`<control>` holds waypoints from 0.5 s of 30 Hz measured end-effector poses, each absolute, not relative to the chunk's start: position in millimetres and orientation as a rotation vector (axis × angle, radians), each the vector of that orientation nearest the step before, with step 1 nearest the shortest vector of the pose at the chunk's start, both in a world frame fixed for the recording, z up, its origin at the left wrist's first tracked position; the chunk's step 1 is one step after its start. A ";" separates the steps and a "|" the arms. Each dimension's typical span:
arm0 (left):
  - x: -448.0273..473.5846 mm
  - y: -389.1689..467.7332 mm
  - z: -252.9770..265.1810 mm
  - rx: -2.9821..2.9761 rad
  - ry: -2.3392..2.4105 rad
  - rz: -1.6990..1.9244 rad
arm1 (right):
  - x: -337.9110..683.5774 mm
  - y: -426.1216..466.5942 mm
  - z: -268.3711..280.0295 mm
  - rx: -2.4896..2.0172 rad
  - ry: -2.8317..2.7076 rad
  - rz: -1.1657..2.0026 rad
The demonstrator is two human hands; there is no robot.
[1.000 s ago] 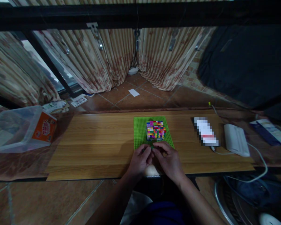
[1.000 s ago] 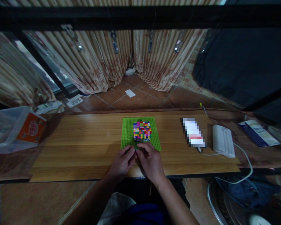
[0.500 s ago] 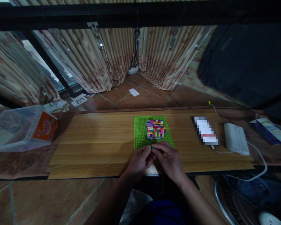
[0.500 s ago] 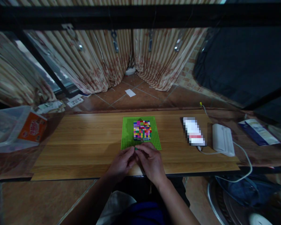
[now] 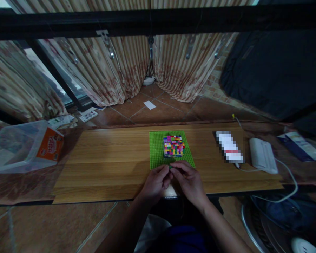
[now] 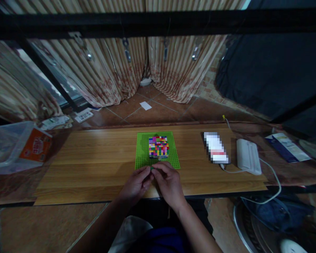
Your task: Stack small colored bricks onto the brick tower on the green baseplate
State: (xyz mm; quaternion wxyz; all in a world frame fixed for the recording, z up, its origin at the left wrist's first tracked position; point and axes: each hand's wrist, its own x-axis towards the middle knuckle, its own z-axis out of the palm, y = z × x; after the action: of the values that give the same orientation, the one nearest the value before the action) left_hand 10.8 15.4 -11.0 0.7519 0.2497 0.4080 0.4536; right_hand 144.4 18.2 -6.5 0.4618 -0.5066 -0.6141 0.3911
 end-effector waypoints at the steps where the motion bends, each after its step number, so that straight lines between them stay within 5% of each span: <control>1: 10.9 15.3 -11.1 0.549 0.894 0.988 | 144.1 17.9 -6.2 -1.246 -1.506 0.962; 15: 6.8 17.8 -14.7 0.527 0.928 0.993 | 142.9 14.9 3.1 -1.331 -1.680 0.864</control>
State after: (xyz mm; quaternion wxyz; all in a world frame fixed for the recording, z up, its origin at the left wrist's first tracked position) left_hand 6.8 17.8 -14.7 0.7460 0.2408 0.4239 0.4537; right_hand 142.9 14.9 3.1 0.4033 -0.5271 -0.6651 0.3421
